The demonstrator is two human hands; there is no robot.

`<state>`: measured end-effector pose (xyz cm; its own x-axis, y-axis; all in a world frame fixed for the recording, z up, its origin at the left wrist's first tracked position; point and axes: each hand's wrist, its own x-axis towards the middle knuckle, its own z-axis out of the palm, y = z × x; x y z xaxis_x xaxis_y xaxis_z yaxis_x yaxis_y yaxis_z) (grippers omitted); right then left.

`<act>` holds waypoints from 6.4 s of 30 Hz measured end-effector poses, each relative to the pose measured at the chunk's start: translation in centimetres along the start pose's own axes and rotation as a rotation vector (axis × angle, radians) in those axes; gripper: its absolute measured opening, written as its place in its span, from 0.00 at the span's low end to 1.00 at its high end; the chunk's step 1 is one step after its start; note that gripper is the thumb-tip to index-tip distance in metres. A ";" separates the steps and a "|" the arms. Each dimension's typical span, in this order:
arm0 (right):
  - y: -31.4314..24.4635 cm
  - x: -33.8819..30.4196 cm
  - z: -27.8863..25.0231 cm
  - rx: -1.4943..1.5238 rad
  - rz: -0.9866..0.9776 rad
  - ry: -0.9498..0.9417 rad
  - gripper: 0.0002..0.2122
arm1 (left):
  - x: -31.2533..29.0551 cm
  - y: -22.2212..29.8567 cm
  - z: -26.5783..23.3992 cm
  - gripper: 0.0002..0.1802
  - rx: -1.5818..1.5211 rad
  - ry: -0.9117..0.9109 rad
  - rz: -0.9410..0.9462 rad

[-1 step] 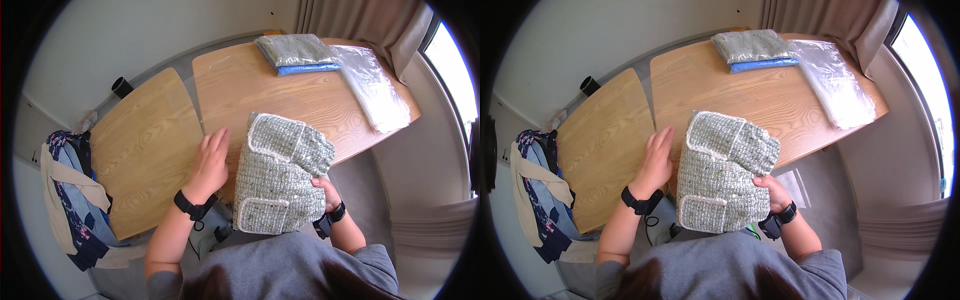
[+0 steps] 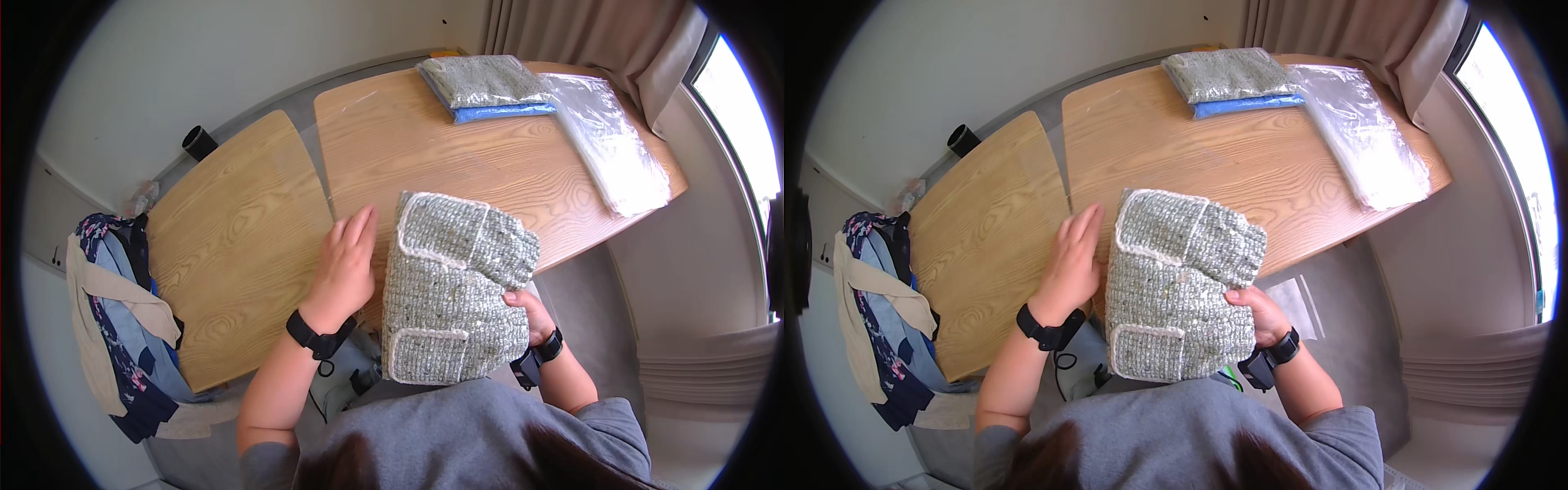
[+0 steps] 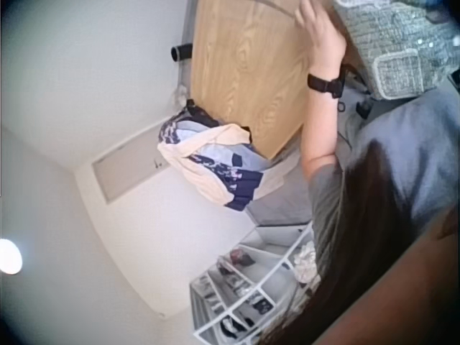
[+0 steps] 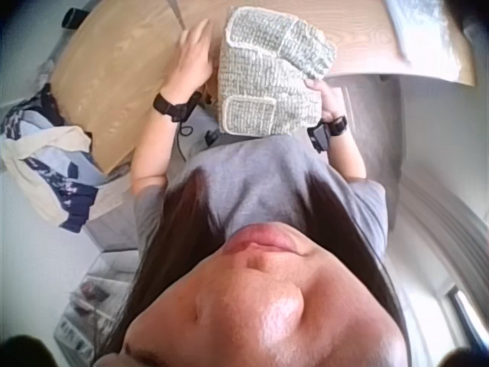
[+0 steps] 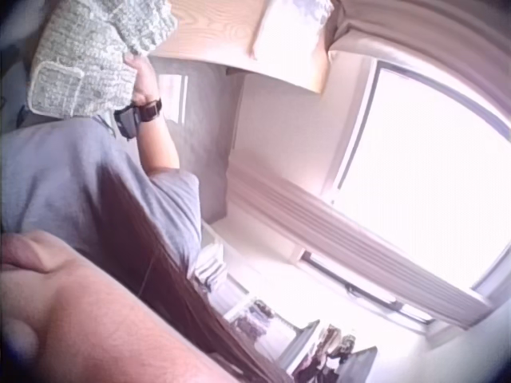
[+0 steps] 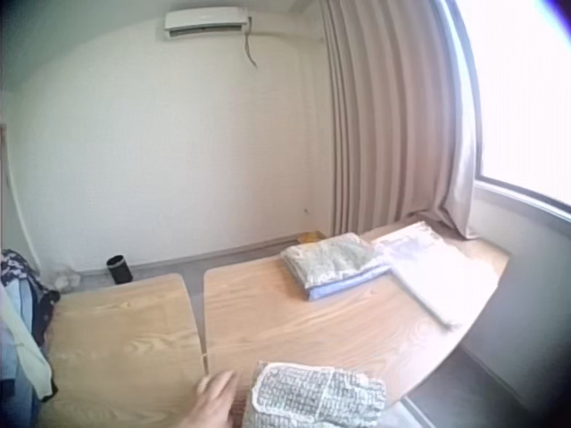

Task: Folding a sequined skirt and a sweater and putting them in plastic bags.

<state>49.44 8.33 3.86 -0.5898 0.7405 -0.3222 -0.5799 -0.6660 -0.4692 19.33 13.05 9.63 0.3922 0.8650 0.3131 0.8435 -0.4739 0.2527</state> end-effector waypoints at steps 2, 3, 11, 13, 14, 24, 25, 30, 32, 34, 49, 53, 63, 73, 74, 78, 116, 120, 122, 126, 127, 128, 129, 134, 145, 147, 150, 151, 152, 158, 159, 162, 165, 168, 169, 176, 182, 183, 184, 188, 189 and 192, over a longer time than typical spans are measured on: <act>0.1 0.7 1.0 -0.008 0.082 -0.028 0.30 | 0.1 0.1 0.0 0.38 0.012 0.017 -0.004; 0.1 1.0 1.0 -0.011 0.084 -0.030 0.30 | 0.1 0.1 0.1 0.38 0.013 0.020 -0.007; -0.9 2.2 1.4 0.059 0.213 0.153 0.23 | -1.3 -0.5 0.0 0.36 0.090 0.035 -0.011; -1.8 3.0 2.4 0.043 0.153 0.195 0.21 | -1.8 -0.5 0.0 0.35 0.118 0.011 -0.003; -2.2 3.3 2.3 0.067 0.131 0.146 0.20 | -2.0 -0.4 0.0 0.35 0.149 -0.015 0.008; -2.9 6.3 3.0 0.303 -0.058 -0.003 0.18 | -2.4 0.1 -0.4 0.45 0.064 -0.035 -0.022; -2.6 6.5 2.9 0.320 -0.067 0.004 0.18 | -2.4 0.1 -0.3 0.45 0.061 -0.014 -0.022; -1.5 7.8 2.5 0.370 -0.102 -0.004 0.17 | -2.6 0.7 -0.6 0.35 0.135 0.004 0.002; -0.9 8.2 3.1 0.394 -0.135 0.012 0.17 | -2.6 0.9 -0.4 0.34 0.168 0.010 0.011; -0.3 8.6 3.9 0.399 -0.198 0.027 0.17 | -2.5 1.3 -0.4 0.33 0.157 0.029 0.004; 0.8 7.7 8.2 0.000 -0.050 0.179 0.21 | -5.5 -0.4 -0.8 0.33 0.191 -0.004 -0.053; 1.2 8.4 8.7 0.162 -0.010 0.160 0.19 | -6.9 -0.8 -1.4 0.31 0.065 0.035 -0.083; 2.2 9.9 9.9 0.076 0.051 0.011 0.18 | -8.7 5.3 1.6 0.17 -0.347 -0.029 0.428; 3.5 10.3 10.3 0.118 0.077 0.008 0.22 | -5.5 5.6 7.6 0.22 -0.214 -0.115 -0.308; 3.6 10.4 10.5 0.082 0.056 0.014 0.21 | -5.6 5.6 8.0 0.20 -0.172 -0.001 -0.266; 3.0 11.7 10.4 0.067 0.084 0.036 0.21 | -5.0 5.6 6.7 0.20 -0.260 0.006 -0.330; 6.3 29.1 14.0 0.050 -0.117 0.060 0.15 | -11.1 2.6 0.2 0.24 -0.007 -0.083 0.032; 6.5 29.6 15.9 0.015 -0.115 0.169 0.17 | -11.8 2.4 0.7 0.24 0.030 -0.080 0.021; 6.2 30.8 15.1 -0.128 -0.106 0.202 0.19 | -11.7 2.3 0.8 0.25 0.023 -0.080 0.037; 7.0 33.9 12.4 -0.146 -0.197 0.216 0.21 | -11.7 2.3 0.4 0.25 0.000 -0.072 0.071; 7.2 33.5 13.3 -0.282 -0.191 0.332 0.17 | -12.0 2.3 0.6 0.25 -0.007 -0.075 0.066; 7.3 33.0 13.8 -0.418 -0.185 0.450 0.14 | -12.2 2.1 0.9 0.25 -0.009 -0.075 0.058; 7.6 33.2 12.6 -0.418 -0.180 0.458 0.14 | -12.4 2.1 1.1 0.24 -0.011 -0.076 0.051; 7.8 21.8 11.5 -0.361 0.007 -0.312 0.16 | -13.0 0.4 -5.3 0.16 -0.294 -0.115 0.106; -7.5 18.6 10.6 -0.962 -0.294 0.193 0.15 | -9.7 -15.0 -7.2 0.29 -1.016 0.041 -0.994; -6.9 22.1 8.5 -0.911 -0.155 0.240 0.18 | -8.5 -16.3 -6.0 0.36 -1.175 -0.093 -1.176; -6.2 23.9 8.9 -0.955 -0.015 0.271 0.19 | -6.8 -17.1 -4.3 0.41 -1.177 -0.148 -1.165; -6.3 24.2 9.0 -0.952 -0.018 0.268 0.19 | -6.5 -17.1 -4.1 0.42 -1.135 -0.165 -1.167; -6.6 24.5 9.0 -1.035 0.015 0.255 0.16 | -6.4 -17.3 -4.0 0.42 -1.131 -0.164 -1.167; -6.8 23.7 6.2 -0.952 0.093 0.198 0.06 | -6.8 -17.3 -3.1 0.13 -1.137 -0.135 -1.139; -6.6 22.6 6.3 -0.974 0.092 0.252 0.05 | -6.8 -17.1 -2.9 0.13 -1.134 -0.144 -1.143; -6.8 18.1 5.0 -1.028 0.057 0.260 0.05 | -6.0 -15.3 -2.2 0.10 -1.147 -0.218 -1.121; -7.0 13.2 3.6 -1.098 -0.002 0.292 0.07 | -4.1 -12.4 -1.5 0.08 -0.993 -0.344 -1.008; -7.2 8.3 3.7 -1.096 -0.152 0.461 0.11 | -2.6 -10.3 -0.3 0.07 -1.048 -0.361 -0.863; -7.3 7.0 3.2 -1.087 -0.150 0.489 0.11 | -2.0 -9.7 0.1 0.07 -1.055 -0.388 -0.852; -5.6 0.4 -0.9 -1.288 -0.439 0.571 0.11 | -1.4 -7.1 1.2 0.09 -1.119 -0.476 -0.741; -3.3 -1.1 -3.0 -2.022 -1.109 0.539 0.23 | -3.6 -6.4 -2.2 0.22 -0.139 -0.034 0.052; -3.0 -1.0 -3.6 -2.047 -1.114 0.460 0.26 | -3.6 -6.0 -2.7 0.26 0.080 -0.042 0.328; -2.7 -0.7 -3.3 -2.123 -1.135 0.398 0.25 | -3.8 -5.7 -2.9 0.28 0.089 -0.104 0.399; -3.5 0.0 -1.9 -2.226 -1.135 0.095 0.21 | -3.8 -4.7 -2.1 0.22 0.059 -0.145 0.503; -3.8 0.2 -2.2 -2.222 -1.131 0.101 0.21 | -3.6 -4.7 -2.0 0.22 0.057 -0.151 0.506; -4.6 0.4 -2.6 -2.230 -1.099 -0.008 0.15 | -3.3 -4.9 -1.3 0.16 -0.055 -0.150 0.480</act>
<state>53.30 11.93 3.71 -0.6302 0.5930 0.5011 0.6038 0.7801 -0.1638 13.39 12.27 8.57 0.7828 0.5599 0.2715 0.5365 -0.8283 0.1614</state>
